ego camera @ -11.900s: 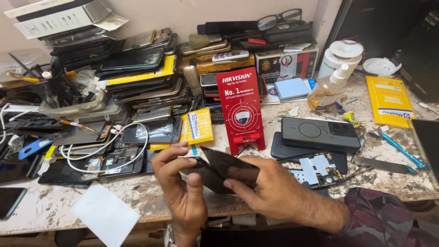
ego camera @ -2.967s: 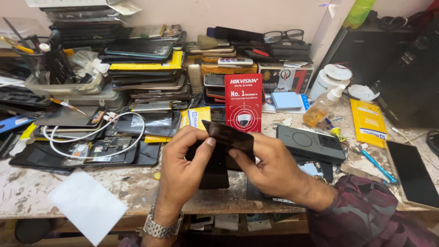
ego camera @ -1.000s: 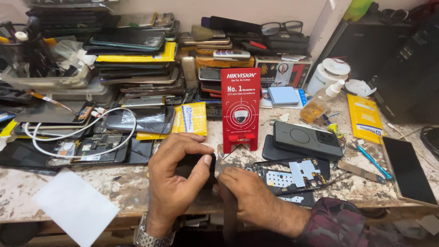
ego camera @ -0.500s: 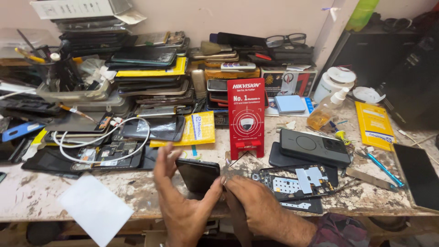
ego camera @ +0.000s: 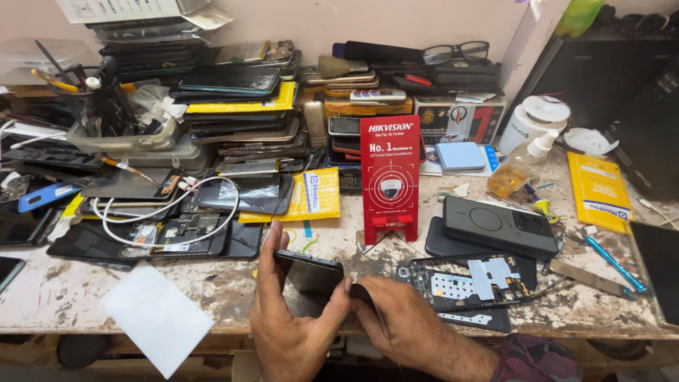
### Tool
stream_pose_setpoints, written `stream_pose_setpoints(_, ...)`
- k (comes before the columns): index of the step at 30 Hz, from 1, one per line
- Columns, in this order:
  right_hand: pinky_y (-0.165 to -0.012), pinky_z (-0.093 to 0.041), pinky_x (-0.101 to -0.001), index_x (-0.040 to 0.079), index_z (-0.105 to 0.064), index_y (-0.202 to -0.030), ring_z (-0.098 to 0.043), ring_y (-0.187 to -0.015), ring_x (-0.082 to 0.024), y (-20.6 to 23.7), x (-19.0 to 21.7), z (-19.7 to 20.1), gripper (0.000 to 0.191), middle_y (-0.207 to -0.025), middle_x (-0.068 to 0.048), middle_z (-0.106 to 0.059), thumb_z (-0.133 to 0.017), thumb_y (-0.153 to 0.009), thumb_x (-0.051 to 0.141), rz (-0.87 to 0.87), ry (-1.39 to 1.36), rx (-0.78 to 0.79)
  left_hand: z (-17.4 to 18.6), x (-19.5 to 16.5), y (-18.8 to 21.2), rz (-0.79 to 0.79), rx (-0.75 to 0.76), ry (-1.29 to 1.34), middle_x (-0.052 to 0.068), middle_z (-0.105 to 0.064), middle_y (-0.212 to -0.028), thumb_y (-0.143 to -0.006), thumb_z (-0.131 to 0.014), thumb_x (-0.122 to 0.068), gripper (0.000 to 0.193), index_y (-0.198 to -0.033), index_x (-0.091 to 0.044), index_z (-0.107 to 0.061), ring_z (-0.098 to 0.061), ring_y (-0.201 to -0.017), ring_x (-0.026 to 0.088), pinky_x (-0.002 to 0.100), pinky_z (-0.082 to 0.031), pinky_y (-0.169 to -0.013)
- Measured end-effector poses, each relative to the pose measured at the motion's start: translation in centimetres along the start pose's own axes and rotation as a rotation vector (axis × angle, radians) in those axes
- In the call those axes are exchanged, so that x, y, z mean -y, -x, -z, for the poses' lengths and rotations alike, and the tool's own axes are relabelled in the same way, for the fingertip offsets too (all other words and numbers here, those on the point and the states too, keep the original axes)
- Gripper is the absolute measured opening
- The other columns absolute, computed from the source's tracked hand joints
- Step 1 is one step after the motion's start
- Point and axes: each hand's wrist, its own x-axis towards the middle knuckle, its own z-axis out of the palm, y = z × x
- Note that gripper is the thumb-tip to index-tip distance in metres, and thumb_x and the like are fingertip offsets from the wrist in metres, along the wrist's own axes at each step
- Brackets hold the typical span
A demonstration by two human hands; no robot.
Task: The person disassembles a smartphone, removes the battery, and cleans the internal components using a cloth and spray. They then reassemble the device by placing the battery back and closing the casing.
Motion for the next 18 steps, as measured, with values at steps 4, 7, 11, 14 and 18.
stream_pose_setpoints(4, -0.075, -0.056, -0.0423, -0.001, -0.064, -0.111, -0.07, -0.09, -0.038, -0.2, 0.2, -0.1, 0.021, -0.098, -0.018, -0.071, -0.066, -0.09, 0.001, 0.036, -0.006, -0.017, 0.2, -0.1, 0.1, 0.017, 0.007, 0.021, 0.027, -0.06, -0.14, -0.067, -0.089, -0.013, 0.102, -0.153, 0.004, -0.036, -0.065, -0.127, 0.032, 0.039, -0.053, -0.103)
stream_pose_setpoints(7, -0.076, -0.057, -0.0423, -0.002, -0.064, -0.112, -0.07, -0.091, -0.039, 0.0, 0.1, -0.2, 0.023, -0.099, -0.019, -0.071, -0.067, -0.089, 0.001, 0.053, -0.004, -0.032, -0.1, -0.2, 0.2, 0.048, -0.008, 0.074, 0.026, -0.061, -0.139, -0.068, -0.087, -0.011, 0.099, -0.153, 0.003, -0.036, -0.065, -0.126, 0.032, 0.039, -0.054, -0.104)
stream_pose_setpoints(11, -0.073, -0.058, -0.0406, 0.0, -0.066, -0.108, -0.071, -0.089, -0.037, 0.1, 0.1, -0.6, 0.021, -0.097, -0.017, -0.071, -0.071, -0.088, 0.004, -0.015, -0.022, -0.038, -0.4, -0.1, 0.3, 0.054, -0.035, 0.063, 0.025, -0.061, -0.138, -0.066, -0.085, -0.008, 0.098, -0.151, 0.003, -0.038, -0.065, -0.126, 0.031, 0.039, -0.054, -0.105)
stream_pose_setpoints(14, -0.072, -0.056, -0.0405, -0.002, -0.065, -0.107, -0.07, -0.086, -0.036, 0.0, 0.3, -0.4, 0.026, -0.096, -0.017, -0.069, -0.075, -0.085, 0.006, 0.07, 0.033, -0.066, -0.4, 0.0, 0.4, 0.026, -0.048, 0.047, 0.025, -0.061, -0.138, -0.066, -0.084, -0.007, 0.098, -0.152, 0.003, -0.037, -0.064, -0.127, 0.031, 0.039, -0.052, -0.107)
stream_pose_setpoints(18, -0.066, -0.055, -0.0379, 0.0, -0.067, -0.099, -0.069, -0.077, -0.03, 0.4, 0.7, 0.5, 0.019, -0.088, -0.013, -0.067, -0.077, -0.085, 0.008, 0.081, 0.071, -0.1, -0.2, 0.2, 0.6, 0.009, -0.046, 0.055, 0.028, -0.057, -0.142, -0.067, -0.084, -0.005, 0.099, -0.153, 0.004, -0.036, -0.061, -0.132, 0.033, 0.041, -0.049, -0.11)
